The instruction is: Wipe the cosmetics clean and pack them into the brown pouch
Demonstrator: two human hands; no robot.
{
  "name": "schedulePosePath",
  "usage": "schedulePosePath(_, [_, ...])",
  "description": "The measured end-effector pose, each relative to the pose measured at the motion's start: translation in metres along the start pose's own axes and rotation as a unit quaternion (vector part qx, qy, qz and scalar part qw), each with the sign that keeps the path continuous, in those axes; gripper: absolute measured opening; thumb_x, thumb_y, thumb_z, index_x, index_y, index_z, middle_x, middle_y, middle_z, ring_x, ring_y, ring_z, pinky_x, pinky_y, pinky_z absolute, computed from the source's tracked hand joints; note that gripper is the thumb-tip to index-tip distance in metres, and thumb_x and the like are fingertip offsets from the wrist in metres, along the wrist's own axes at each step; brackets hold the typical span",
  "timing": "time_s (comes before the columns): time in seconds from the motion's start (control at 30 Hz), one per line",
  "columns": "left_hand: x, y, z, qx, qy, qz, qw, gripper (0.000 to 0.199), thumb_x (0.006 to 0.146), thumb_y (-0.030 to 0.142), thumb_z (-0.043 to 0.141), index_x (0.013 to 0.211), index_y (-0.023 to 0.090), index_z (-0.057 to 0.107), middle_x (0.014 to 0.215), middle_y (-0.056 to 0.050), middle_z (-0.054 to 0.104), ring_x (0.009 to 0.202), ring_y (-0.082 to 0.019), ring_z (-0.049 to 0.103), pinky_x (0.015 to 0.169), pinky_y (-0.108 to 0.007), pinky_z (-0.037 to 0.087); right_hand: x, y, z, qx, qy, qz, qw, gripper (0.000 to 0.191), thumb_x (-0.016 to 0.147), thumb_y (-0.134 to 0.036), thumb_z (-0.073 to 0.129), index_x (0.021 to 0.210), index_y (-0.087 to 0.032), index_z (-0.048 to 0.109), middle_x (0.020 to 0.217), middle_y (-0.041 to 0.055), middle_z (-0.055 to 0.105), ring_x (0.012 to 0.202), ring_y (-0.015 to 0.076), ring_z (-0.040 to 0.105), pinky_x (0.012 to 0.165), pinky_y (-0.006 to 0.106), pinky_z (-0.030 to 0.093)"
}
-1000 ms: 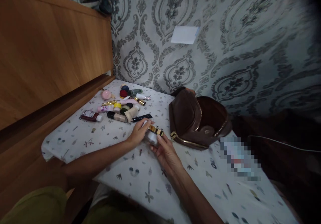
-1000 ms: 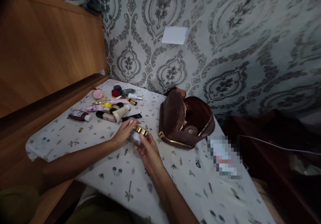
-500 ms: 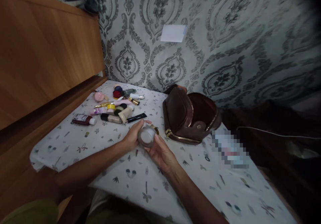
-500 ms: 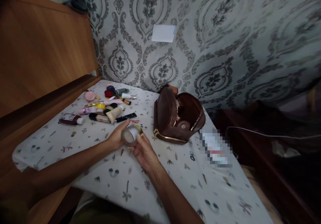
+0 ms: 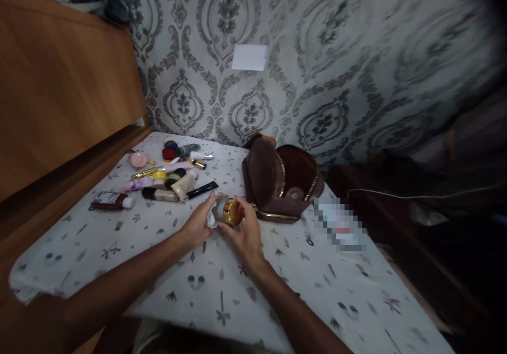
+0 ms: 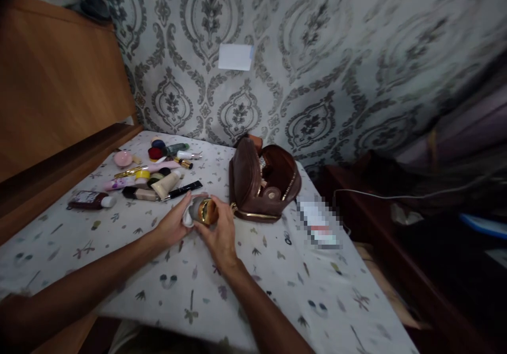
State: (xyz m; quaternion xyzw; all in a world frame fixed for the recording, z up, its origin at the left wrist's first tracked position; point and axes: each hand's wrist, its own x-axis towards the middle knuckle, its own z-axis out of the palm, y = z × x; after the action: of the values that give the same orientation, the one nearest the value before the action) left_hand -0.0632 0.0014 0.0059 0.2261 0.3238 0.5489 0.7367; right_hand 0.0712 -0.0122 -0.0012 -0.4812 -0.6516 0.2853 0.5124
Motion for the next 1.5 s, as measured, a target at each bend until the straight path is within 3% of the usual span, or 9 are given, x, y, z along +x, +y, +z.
schedulePosePath(0.2, [-0.003, 0.006, 0.004, -0.005, 0.102, -0.046, 0.994, 0.025, 0.087, 0.035, 0.064, 0.101, 0.015, 0.070, 0.096, -0.005, 0.075, 0.076, -0.015, 0.069, 0.063, -0.022, 0.055, -0.005, -0.017, -0.012, -0.028, -0.078, -0.058, 0.995, 0.069, 0.072, -0.035, 0.079, 0.135, -0.027, 0.051, 0.129, 0.0098, 0.058, 0.122, 0.0310, 0.051, 0.107, 0.047, 0.039])
schedulePosePath(0.33, [-0.006, 0.013, 0.011, 0.046, 0.129, -0.073, 0.988, 0.026, 0.088, 0.034, 0.061, 0.106, 0.017, 0.069, 0.087, -0.003, 0.074, 0.056, -0.013, 0.065, 0.039, -0.019, 0.044, 0.016, -0.041, -0.056, 0.007, 0.024, -0.122, 0.992, 0.043, 0.088, -0.030, 0.062, 0.130, -0.027, 0.054, 0.124, 0.0085, 0.059, 0.116, 0.0251, 0.055, 0.096, 0.039, 0.046])
schedulePosePath(0.47, [-0.009, 0.016, 0.020, 0.074, 0.167, -0.095, 0.978, 0.025, 0.091, 0.031, 0.057, 0.109, 0.017, 0.067, 0.089, -0.004, 0.073, 0.063, -0.016, 0.069, 0.043, -0.021, 0.051, 0.078, -0.056, -0.125, -0.122, 0.116, -0.154, 0.974, 0.024, 0.094, -0.028, 0.048, 0.112, -0.023, 0.063, 0.104, 0.0066, 0.066, 0.093, 0.0208, 0.061, 0.084, 0.033, 0.048])
schedulePosePath(0.53, [-0.010, 0.015, 0.021, 0.073, 0.165, -0.107, 0.978, 0.026, 0.091, 0.029, 0.056, 0.112, 0.017, 0.066, 0.090, -0.005, 0.074, 0.066, -0.018, 0.071, 0.045, -0.023, 0.053, 0.115, -0.055, -0.151, -0.259, 0.044, -0.133, 0.956, 0.025, 0.094, -0.021, 0.045, 0.108, -0.019, 0.065, 0.102, 0.0075, 0.068, 0.095, 0.0212, 0.061, 0.087, 0.033, 0.046])
schedulePosePath(0.6, [-0.010, 0.013, 0.019, 0.075, 0.150, -0.111, 0.980, 0.029, 0.091, 0.031, 0.057, 0.116, 0.018, 0.065, 0.090, -0.006, 0.074, 0.068, -0.020, 0.072, 0.046, -0.023, 0.054, 0.148, -0.049, -0.166, -0.412, -0.109, -0.102, 0.899, 0.029, 0.092, -0.013, 0.043, 0.107, -0.014, 0.068, 0.109, 0.0116, 0.069, 0.102, 0.0228, 0.061, 0.091, 0.032, 0.043])
schedulePosePath(0.67, [-0.008, 0.011, 0.013, 0.083, 0.138, -0.120, 0.980, 0.036, 0.089, 0.034, 0.060, 0.121, 0.018, 0.063, 0.090, -0.008, 0.075, 0.072, -0.023, 0.073, 0.047, -0.024, 0.055, 0.171, -0.039, -0.169, -0.485, -0.230, -0.086, 0.840, 0.031, 0.090, -0.010, 0.045, 0.110, -0.011, 0.068, 0.116, 0.0142, 0.068, 0.108, 0.0233, 0.061, 0.092, 0.030, 0.042])
schedulePosePath(0.83, [-0.003, 0.010, -0.004, 0.060, 0.089, -0.118, 0.987, 0.054, 0.083, 0.036, 0.067, 0.135, 0.026, 0.056, 0.102, -0.008, 0.076, 0.087, -0.028, 0.074, 0.057, -0.028, 0.061, 0.191, -0.015, -0.156, -0.502, -0.344, -0.058, 0.791, 0.030, 0.077, -0.007, 0.062, 0.105, -0.010, 0.072, 0.107, 0.0152, 0.073, 0.099, 0.0254, 0.068, 0.079, 0.026, 0.047])
schedulePosePath(1.13, [-0.004, 0.008, -0.013, 0.056, 0.155, -0.087, 0.983, 0.072, 0.076, 0.025, 0.070, 0.142, 0.039, 0.045, 0.119, -0.004, 0.072, 0.108, -0.034, 0.068, 0.077, -0.045, 0.062, 0.196, -0.006, -0.150, -0.501, -0.410, -0.056, 0.761, 0.042, 0.079, -0.011, 0.064, 0.120, -0.010, 0.064, 0.116, 0.0152, 0.070, 0.098, 0.0246, 0.067, 0.077, 0.027, 0.050])
schedulePosePath(1.5, [0.000, 0.003, -0.035, 0.204, 0.099, -0.064, 0.972, 0.069, 0.058, 0.044, 0.080, 0.124, 0.044, 0.059, 0.108, -0.002, 0.075, 0.108, -0.038, 0.066, 0.079, -0.050, 0.060, 0.201, -0.013, -0.156, -0.539, -0.439, -0.066, 0.716, 0.029, 0.073, -0.005, 0.065, 0.102, -0.005, 0.071, 0.104, 0.0165, 0.073, 0.094, 0.0253, 0.067, 0.075, 0.027, 0.047])
